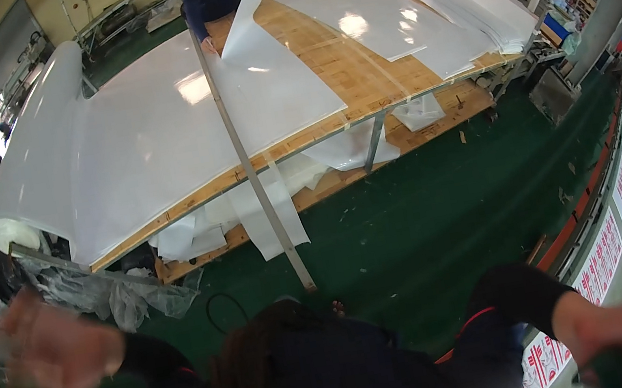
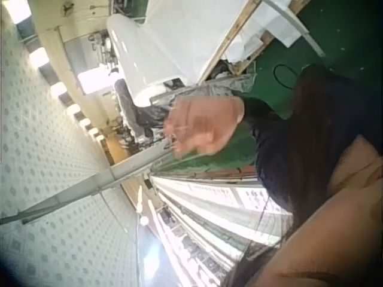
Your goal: Cutting large white sheets of material on a table using a utility knife and a metal straight edge.
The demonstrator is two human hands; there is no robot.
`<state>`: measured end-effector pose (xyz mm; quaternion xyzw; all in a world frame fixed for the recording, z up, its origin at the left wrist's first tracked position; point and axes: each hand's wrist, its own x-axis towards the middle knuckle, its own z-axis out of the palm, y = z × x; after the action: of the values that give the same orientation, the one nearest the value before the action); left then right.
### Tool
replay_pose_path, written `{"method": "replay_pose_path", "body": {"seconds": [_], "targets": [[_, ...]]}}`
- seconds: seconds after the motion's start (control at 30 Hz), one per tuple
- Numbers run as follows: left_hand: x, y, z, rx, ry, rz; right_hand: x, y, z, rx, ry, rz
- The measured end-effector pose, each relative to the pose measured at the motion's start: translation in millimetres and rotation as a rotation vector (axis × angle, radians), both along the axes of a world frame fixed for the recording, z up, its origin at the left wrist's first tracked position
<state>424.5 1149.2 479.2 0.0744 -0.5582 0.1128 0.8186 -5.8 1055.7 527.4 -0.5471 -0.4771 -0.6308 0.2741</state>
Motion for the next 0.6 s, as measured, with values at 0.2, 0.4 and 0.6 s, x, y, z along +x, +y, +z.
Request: {"method": "replay_pose_path", "body": {"seconds": [0.2,0.4,0.6], "targets": [[9.9,-84.1,-240.2,1.36,0.253,0.071,-3.5,-58.7,-116.6,1.029,0.136,-0.054],[-59.7,-136.3,-285.7,1.522,0.113,-0.291,-53.8,-126.0,-195.9,1.567,0.27,0.209],[-103.6,-216.9,-301.6,1.523,0.059,-0.4,-152.8,-221.4,-203.5,1.484,0.25,-0.002]]}}
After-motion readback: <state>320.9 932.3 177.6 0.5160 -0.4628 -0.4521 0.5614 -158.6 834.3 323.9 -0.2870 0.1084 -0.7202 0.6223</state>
